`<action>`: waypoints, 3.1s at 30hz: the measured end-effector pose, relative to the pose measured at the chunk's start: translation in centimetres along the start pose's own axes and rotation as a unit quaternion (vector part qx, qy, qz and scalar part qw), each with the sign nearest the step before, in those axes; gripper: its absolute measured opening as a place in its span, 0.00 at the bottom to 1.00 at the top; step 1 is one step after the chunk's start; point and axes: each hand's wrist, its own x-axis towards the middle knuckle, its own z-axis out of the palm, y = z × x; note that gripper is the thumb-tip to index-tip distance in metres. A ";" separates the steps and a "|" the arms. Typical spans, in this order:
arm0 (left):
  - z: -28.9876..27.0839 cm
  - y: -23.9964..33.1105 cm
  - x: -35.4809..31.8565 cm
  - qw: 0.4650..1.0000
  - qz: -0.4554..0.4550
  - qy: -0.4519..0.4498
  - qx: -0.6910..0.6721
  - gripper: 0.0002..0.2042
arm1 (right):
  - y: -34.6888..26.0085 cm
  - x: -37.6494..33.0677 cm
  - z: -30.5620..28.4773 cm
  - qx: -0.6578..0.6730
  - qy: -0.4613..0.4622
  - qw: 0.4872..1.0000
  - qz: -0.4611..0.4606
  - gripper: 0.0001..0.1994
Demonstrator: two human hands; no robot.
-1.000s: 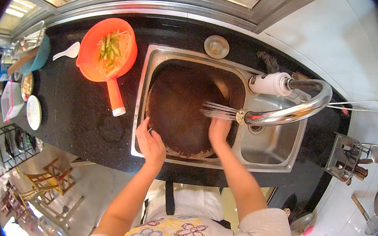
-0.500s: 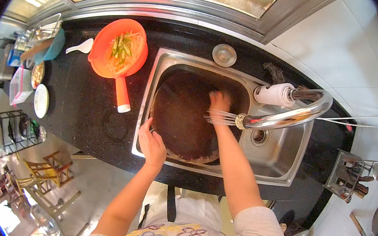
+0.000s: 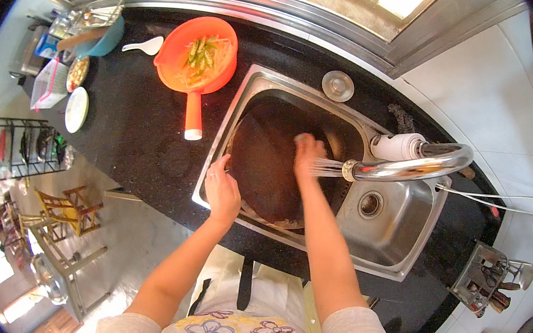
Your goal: The person washes a bowl, a knife, and a cutting board in the kitchen sink using a sponge and running water. They then wipe the countertop with a cloth. Finally, the person stirs a pot of soup and stir-fries vegetables and meat in a wok on the stove.
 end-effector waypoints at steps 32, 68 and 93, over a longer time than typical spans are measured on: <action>7.6 8.2 2.3 0.250 -0.506 -0.526 -0.636 0.27 | 2.1 -3.1 -12.8 0.719 -0.299 0.597 0.194 0.23; 9.5 8.5 4.0 0.572 -0.370 -0.585 -0.441 0.13 | 0.7 0.6 -12.5 0.663 -0.276 0.659 0.222 0.19; 18.2 11.4 -5.8 0.941 0.052 -0.307 -0.134 0.13 | 1.5 -3.2 -15.7 0.533 -0.031 0.829 0.168 0.20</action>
